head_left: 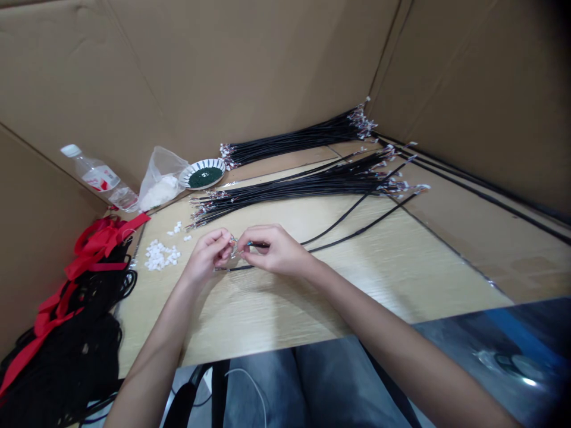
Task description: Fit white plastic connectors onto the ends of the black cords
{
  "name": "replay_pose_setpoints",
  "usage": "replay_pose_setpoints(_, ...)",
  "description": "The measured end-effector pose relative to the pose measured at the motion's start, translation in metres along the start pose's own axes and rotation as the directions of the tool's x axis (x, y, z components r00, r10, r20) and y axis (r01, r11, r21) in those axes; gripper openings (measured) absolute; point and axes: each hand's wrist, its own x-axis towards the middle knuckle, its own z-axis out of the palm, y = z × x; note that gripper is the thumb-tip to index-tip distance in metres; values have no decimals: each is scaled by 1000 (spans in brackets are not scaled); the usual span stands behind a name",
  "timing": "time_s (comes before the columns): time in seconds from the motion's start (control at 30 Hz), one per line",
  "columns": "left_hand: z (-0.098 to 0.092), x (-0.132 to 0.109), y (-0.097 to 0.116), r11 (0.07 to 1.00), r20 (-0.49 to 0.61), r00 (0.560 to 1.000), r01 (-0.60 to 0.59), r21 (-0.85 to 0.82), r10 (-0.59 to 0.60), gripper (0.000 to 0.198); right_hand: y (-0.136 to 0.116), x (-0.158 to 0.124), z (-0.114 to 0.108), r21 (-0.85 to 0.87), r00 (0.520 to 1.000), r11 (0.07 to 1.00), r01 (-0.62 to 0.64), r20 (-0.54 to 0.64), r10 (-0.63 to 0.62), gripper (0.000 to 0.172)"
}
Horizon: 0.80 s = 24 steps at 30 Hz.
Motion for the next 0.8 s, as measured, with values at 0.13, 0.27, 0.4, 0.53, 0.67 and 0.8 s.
replay_pose_setpoints(0.13, 0, 0, 0, 1000, 12, 1000, -13, 6, 13, 32, 2, 0, 0, -27, 997, 997, 74, -14, -75, 14)
replay_pose_setpoints(0.27, 0, 0, -1, 1000, 27, 999, -19, -1, 19, 32, 3, 0, 1, -50, 995, 994, 95, -29, -96, 13)
replay_pose_setpoints(0.4, -1, 1, -2, 1000, 23, 1000, -16, -13, 16, 32, 0, 0, 0, -60, 998, 996, 63, -14, -64, 10)
replay_pose_setpoints(0.53, -2, 1, -2, 1000, 20, 1000, -20, -17, 20, 31, -2, -1, -1, -50, 1000, 999, 8, -9, -8, 7)
replay_pose_setpoints(0.67, -1, 1, -2, 1000, 16, 1000, -14, -18, 15, 32, -3, -1, -1, -19, 999, 999, -37, 5, 38, 6)
replay_pose_setpoints(0.8, -1, 0, 0, 1000, 17, 1000, -13, -14, 13, 33, -3, -1, -1, 16, 998, 998, -55, 14, 55, 6)
